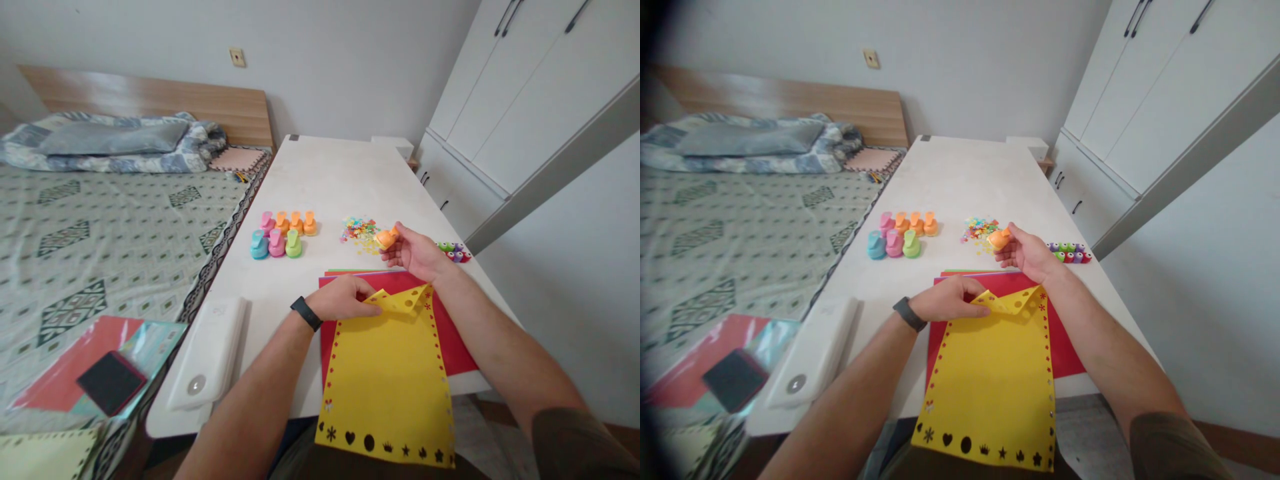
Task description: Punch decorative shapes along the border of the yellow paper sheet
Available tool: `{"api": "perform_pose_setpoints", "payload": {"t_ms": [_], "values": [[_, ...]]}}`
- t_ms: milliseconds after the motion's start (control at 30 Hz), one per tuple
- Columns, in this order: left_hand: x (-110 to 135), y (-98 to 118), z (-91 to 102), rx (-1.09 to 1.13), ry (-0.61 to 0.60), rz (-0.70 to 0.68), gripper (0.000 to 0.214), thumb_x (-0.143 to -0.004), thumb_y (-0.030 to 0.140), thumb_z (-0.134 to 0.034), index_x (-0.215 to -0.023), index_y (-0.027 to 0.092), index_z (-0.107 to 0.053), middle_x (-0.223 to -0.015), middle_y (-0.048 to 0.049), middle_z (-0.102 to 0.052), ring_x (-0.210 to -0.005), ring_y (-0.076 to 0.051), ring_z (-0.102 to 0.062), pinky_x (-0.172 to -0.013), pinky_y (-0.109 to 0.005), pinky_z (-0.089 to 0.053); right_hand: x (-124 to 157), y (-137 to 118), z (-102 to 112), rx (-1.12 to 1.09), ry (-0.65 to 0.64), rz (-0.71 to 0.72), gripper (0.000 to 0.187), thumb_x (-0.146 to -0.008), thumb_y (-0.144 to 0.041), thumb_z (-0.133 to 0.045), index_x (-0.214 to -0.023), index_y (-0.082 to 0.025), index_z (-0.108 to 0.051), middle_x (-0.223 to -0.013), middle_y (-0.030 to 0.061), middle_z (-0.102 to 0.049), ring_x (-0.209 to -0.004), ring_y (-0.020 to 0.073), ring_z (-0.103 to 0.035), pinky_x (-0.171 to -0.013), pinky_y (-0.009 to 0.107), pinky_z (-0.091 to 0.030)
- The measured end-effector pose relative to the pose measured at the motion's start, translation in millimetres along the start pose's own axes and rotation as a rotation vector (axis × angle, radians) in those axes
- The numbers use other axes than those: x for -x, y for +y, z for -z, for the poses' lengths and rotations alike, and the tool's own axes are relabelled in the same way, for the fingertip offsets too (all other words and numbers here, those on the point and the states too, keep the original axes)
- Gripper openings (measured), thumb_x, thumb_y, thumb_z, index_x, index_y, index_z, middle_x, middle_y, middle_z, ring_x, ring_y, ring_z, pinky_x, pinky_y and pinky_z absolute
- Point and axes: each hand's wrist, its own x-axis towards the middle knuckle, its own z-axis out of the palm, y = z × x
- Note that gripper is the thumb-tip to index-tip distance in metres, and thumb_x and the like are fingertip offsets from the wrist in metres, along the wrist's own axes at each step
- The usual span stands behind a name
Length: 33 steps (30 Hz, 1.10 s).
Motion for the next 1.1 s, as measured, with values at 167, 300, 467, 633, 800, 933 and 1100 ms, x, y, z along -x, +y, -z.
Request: {"api": "perform_pose_setpoints", "payload": {"t_ms": [167, 300, 467, 633, 800, 933, 1100], "values": [[0, 1, 0.2, -0.006, -0.015, -0.008, 0.034, -0.084, 0.046, -0.068, -0.072, 0.014, -0.067, -0.059, 0.0025, -0.052, -0.063, -0.012, -0.045, -0.059, -0.025, -0.032, -2, -1, 2, -0.072, -0.061, -0.080, 0.050, -0.102, -0.054, -0.041, -0.093, -0.012, -0.067, -0.078, 0.0135, -0.074, -0.062, 0.0190, -0.069, -0.053, 0.028, -0.056], [0, 2, 0.6, -0.019, -0.020, -0.022, 0.033, -0.084, 0.045, -0.067, -0.073, 0.014, -0.068, -0.062, 0.0024, -0.053, -0.062, -0.011, -0.045, -0.059, -0.026, -0.032, -1, -1, 0, -0.111, -0.105, -0.123, 0.050, -0.104, -0.053, -0.037, -0.094, -0.013, -0.066, -0.075, 0.0125, -0.074, -0.059, 0.0181, -0.068, -0.052, 0.027, -0.056], [0, 2, 0.4, -0.035, -0.016, -0.005, 0.033, -0.084, 0.045, -0.067, -0.072, 0.015, -0.066, -0.061, 0.0029, -0.052, -0.062, -0.011, -0.045, -0.059, -0.026, -0.031, 1, -2, -3, -0.146, -0.118, -0.164, 0.052, -0.104, -0.052, -0.034, -0.094, -0.013, -0.066, -0.074, 0.0118, -0.074, -0.056, 0.0170, -0.067, -0.052, 0.027, -0.055], [0, 0, 0.1, -0.040, -0.012, 0.003, 0.033, -0.084, 0.046, -0.067, -0.072, 0.015, -0.066, -0.061, 0.0030, -0.052, -0.061, -0.011, -0.044, -0.059, -0.026, -0.031, 2, -2, -3, -0.178, -0.129, -0.183, 0.055, -0.104, -0.053, -0.033, -0.093, -0.011, -0.066, -0.071, 0.0111, -0.073, -0.054, 0.0172, -0.066, -0.050, 0.027, -0.055], [0, -1, 0.0, -0.037, -0.004, 0.007, 0.033, -0.083, 0.046, -0.068, -0.072, 0.015, -0.066, -0.061, 0.0027, -0.052, -0.062, -0.012, -0.045, -0.060, -0.027, -0.032, 1, -5, -2, -0.221, -0.077, -0.146, 0.048, -0.102, -0.052, -0.040, -0.094, -0.013, -0.066, -0.071, 0.0103, -0.072, -0.056, 0.0171, -0.065, -0.050, 0.027, -0.053], [0, -2, 0.0, -0.034, 0.002, 0.004, 0.034, -0.083, 0.047, -0.069, -0.070, 0.015, -0.065, -0.059, 0.0025, -0.051, -0.062, -0.012, -0.044, -0.059, -0.027, -0.031, -2, -9, 0, -0.217, 0.003, -0.111, 0.043, -0.099, -0.052, -0.047, -0.094, -0.013, -0.065, -0.069, 0.0086, -0.068, -0.056, 0.0161, -0.062, -0.047, 0.025, -0.049], [0, -1, 0.4, -0.025, 0.008, -0.001, 0.035, -0.082, 0.047, -0.069, -0.069, 0.016, -0.064, -0.058, 0.0034, -0.045, -0.060, -0.011, -0.040, -0.057, -0.027, -0.028, -6, -13, 2, -0.272, -0.011, -0.134, 0.046, -0.099, -0.055, -0.043, -0.096, -0.014, -0.064, -0.069, 0.0079, -0.065, -0.053, 0.0151, -0.055, -0.041, 0.024, -0.041]]}}
